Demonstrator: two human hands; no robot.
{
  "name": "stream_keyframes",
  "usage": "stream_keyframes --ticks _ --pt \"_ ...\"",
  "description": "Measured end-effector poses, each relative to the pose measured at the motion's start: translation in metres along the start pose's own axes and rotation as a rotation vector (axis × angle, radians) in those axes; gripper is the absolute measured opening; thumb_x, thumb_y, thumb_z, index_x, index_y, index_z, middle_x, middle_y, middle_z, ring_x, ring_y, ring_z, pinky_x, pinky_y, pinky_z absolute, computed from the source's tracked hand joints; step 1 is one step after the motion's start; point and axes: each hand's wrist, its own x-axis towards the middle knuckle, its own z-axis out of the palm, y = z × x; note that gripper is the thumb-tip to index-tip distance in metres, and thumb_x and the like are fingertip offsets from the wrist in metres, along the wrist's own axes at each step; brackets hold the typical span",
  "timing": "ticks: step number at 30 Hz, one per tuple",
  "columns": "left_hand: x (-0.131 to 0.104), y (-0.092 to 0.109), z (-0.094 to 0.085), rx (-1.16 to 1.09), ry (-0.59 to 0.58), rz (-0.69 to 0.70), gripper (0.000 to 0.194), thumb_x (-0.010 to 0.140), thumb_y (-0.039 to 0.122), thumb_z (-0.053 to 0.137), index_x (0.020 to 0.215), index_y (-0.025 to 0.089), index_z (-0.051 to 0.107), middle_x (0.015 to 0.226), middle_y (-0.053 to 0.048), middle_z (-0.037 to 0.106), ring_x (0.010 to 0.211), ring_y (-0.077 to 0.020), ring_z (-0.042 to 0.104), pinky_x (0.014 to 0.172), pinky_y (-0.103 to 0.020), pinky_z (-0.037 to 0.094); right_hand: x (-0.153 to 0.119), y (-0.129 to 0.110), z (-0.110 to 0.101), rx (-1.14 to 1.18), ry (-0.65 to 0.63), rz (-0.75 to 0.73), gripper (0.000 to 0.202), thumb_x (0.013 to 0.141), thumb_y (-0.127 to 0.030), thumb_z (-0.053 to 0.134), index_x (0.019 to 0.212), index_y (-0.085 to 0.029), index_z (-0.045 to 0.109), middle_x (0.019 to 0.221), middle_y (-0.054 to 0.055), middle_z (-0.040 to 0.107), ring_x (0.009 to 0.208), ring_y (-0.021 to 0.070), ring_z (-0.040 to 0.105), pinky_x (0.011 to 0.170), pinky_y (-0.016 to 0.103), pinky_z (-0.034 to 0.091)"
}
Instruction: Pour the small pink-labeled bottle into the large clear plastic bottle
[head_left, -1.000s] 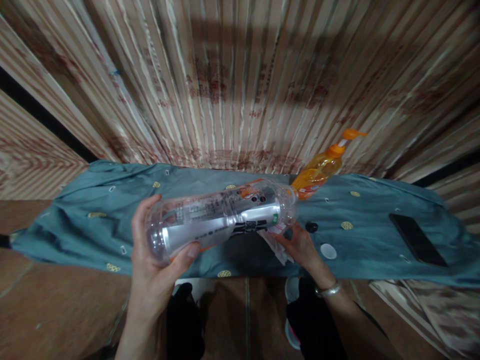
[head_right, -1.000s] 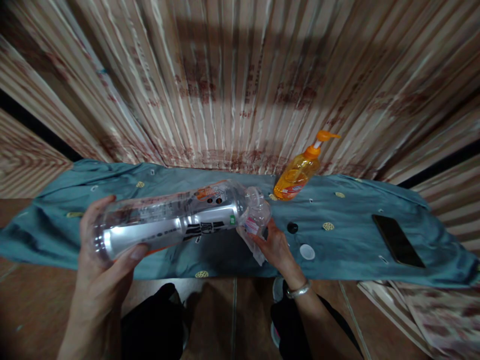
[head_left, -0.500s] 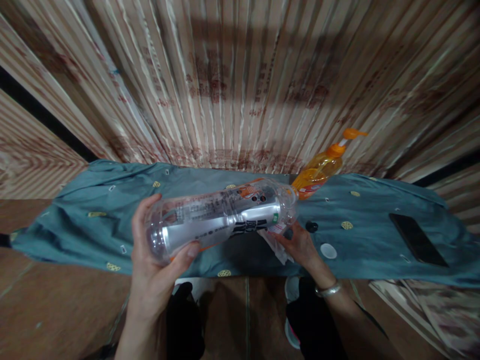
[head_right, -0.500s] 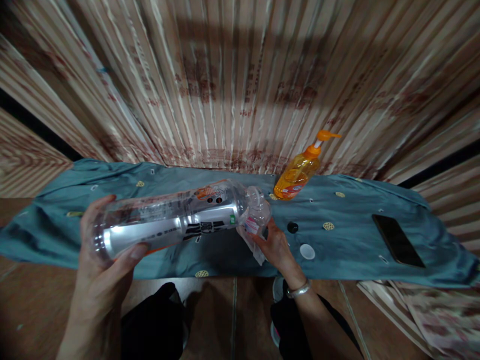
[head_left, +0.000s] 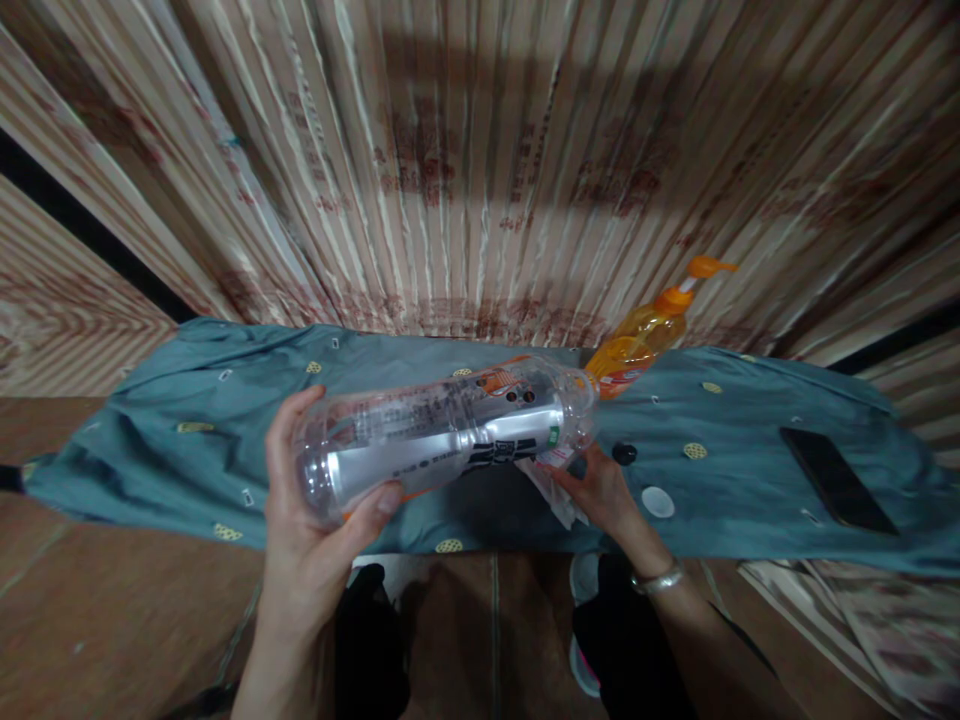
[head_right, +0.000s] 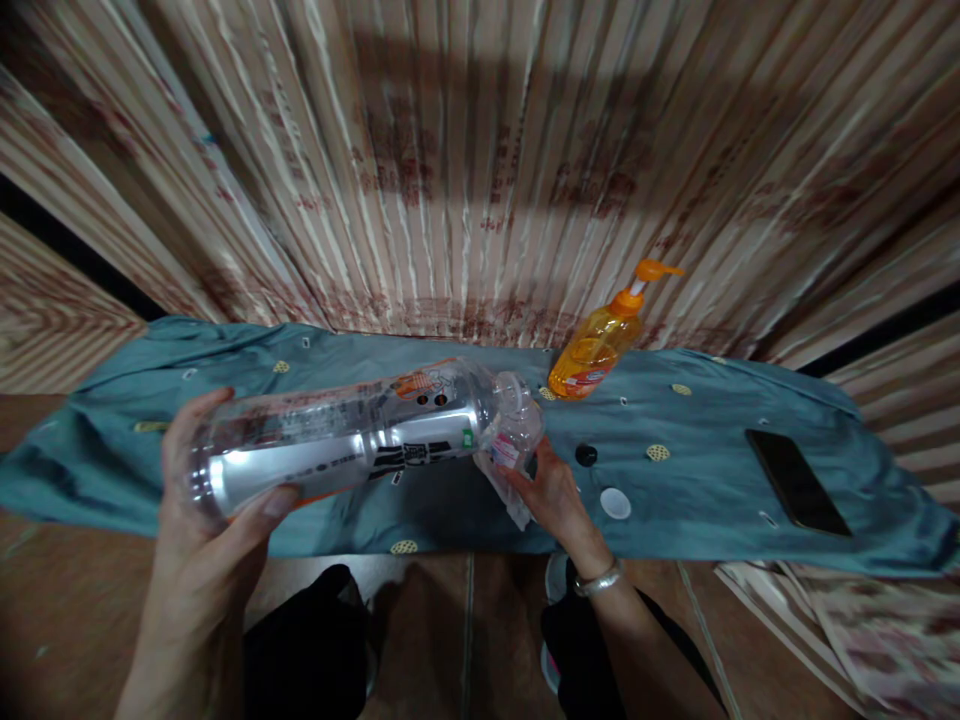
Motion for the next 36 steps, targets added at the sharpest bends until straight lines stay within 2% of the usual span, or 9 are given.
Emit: stream_keyframes --ticks 5,13,22,27,32,36 --pt "-0.0008 0.0003 -0.0017 0.011 0.002 0.003 0.09 0.08 0.058 0.105 0.16 0.043 0.065 0.142 -0.003 0.075 0.125 -0.0355 0.072 0.109 -0.053 0.06 0.0004 -0.0013 -0.0001 0.003 -0.002 0.011 0.068 0.095 -0.078 0.074 0.131 -0.02 0.074 0.119 0.023 0.092 0.11 0.0445 0.09 0.09 0.055 0.074" --pt "-0.0006 0.0027 -0.0001 0.018 0.002 -0.02 0.095 0.079 0.061 0.104 0.161 0.04 0.061 0.144 -0.008 0.074 0.128 -0.0399 0.073 0.113 -0.06 0.061 0.0006 -0.0033 -0.0001 -0.013 0.011 0.008 0.069 0.096 -0.08 0.074 0.132 -0.021 0.074 0.12 0.022 0.092 0.114 0.046 0.09 0.094 0.059 0.074" --pt "-0.0013 0.0007 -0.0007 -0.001 0.012 -0.011 0.093 0.077 0.056 0.106 0.159 0.041 0.066 0.143 -0.005 0.075 0.125 -0.0353 0.072 0.109 -0.051 0.059 0.0014 -0.0044 -0.0018 -0.009 -0.011 0.015 0.074 0.095 -0.08 0.072 0.135 -0.018 0.073 0.125 0.025 0.091 0.116 0.0471 0.089 0.094 0.058 0.074" --pt "-0.0007 0.0018 -0.0015 -0.004 0.005 -0.027 0.092 0.078 0.055 0.105 0.16 0.043 0.065 0.142 -0.005 0.075 0.125 -0.0363 0.073 0.11 -0.053 0.059 0.0005 -0.0015 -0.0002 -0.025 0.007 0.001 0.069 0.096 -0.082 0.073 0.129 -0.021 0.074 0.12 0.022 0.092 0.111 0.0451 0.09 0.094 0.057 0.074" --pt "-0.0011 0.0006 -0.0025 0.011 0.011 -0.018 0.095 0.077 0.057 0.106 0.161 0.041 0.064 0.145 -0.006 0.074 0.129 -0.0381 0.071 0.116 -0.056 0.057 -0.0006 -0.0001 0.0013 -0.006 0.029 -0.022 0.065 0.097 -0.078 0.074 0.131 -0.023 0.074 0.123 0.021 0.091 0.114 0.0451 0.089 0.094 0.059 0.074" --pt "-0.0018 -0.0005 -0.0022 -0.012 0.01 -0.016 0.095 0.076 0.057 0.107 0.16 0.042 0.065 0.144 -0.006 0.074 0.129 -0.0376 0.071 0.114 -0.055 0.056 0.0 -0.0005 0.001 0.0 0.017 -0.003 0.067 0.097 -0.079 0.073 0.133 -0.023 0.074 0.121 0.021 0.092 0.113 0.0454 0.09 0.093 0.059 0.074"
